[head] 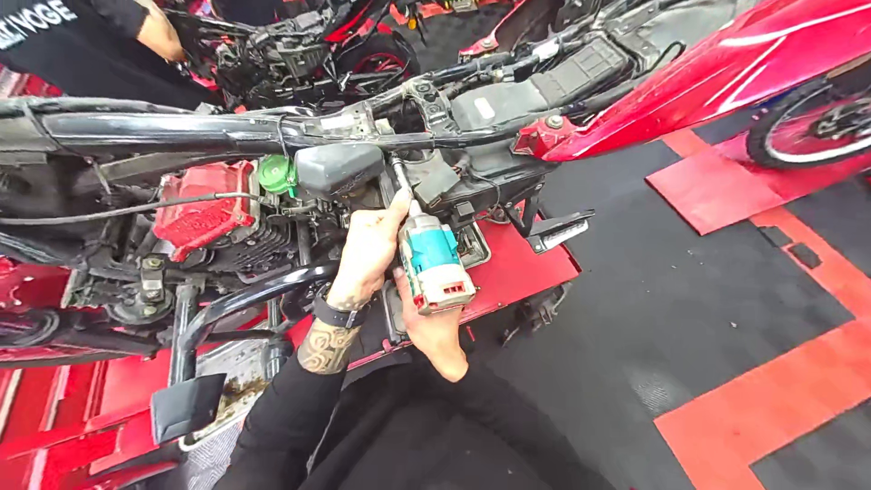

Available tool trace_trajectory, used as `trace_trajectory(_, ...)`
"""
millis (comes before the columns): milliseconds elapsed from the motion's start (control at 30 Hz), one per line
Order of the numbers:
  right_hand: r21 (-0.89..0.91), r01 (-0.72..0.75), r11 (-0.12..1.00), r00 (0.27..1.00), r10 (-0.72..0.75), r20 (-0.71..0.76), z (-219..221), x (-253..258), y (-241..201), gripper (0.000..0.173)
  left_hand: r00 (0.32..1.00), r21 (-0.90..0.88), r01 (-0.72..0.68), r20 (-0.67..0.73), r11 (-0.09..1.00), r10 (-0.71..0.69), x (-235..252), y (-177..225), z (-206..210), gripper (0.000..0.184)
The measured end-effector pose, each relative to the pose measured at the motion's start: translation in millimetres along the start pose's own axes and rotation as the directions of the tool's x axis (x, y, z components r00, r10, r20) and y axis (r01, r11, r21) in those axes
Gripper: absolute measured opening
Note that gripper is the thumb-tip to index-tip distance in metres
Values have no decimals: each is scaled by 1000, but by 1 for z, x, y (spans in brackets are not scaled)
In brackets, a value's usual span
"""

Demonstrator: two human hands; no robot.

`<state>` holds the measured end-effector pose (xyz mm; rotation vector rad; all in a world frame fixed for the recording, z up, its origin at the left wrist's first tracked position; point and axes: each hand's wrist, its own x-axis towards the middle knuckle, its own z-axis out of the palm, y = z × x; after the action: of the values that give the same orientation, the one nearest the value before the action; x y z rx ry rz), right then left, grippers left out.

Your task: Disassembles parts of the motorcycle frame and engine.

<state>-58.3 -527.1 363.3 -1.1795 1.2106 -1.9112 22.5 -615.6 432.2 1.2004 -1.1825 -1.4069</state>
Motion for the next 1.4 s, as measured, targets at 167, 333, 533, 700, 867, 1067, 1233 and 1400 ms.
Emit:
trace_trajectory(167, -49, 51, 997, 996, -48, 74, -14, 15, -10, 69, 999, -92, 38, 24, 995, -36, -3, 3, 4, 56)
trace_trajectory(333, -387, 195, 901, 937, -55, 345, -52, 47, -14, 85, 986, -232, 169, 42, 958, -164, -8, 2, 7, 53)
trace_trajectory(533, -498, 322, 805, 918, -136, 373, -60, 59, 5, 77, 984, -278, 179, 38, 944, -176, -8, -4, 11, 56)
trace_trajectory(700, -381, 309, 871, 936, -207, 285, -48, 49, 15, 80, 988, -264, 155, 19, 952, -156, -9, -5, 13, 54)
trace_trajectory(867, -180, 263, 948, 949, -221, 223, -41, 40, 19, 87, 993, -219, 117, -2, 969, -121, -9, -6, 15, 54)
trace_trajectory(1067, -326, 309, 894, 938, -229, 260, -47, 36, 17, 85, 994, -301, 111, 26, 947, -108, -15, -10, 15, 54)
trace_trajectory(1233, -306, 304, 902, 939, -228, 259, -51, 29, 16, 87, 995, -386, 99, 70, 917, -78, -20, -15, 21, 54)
trace_trajectory(1400, -297, 287, 910, 945, -219, 244, -51, 27, 18, 85, 997, -377, 73, 30, 923, -67, -22, -15, 23, 49)
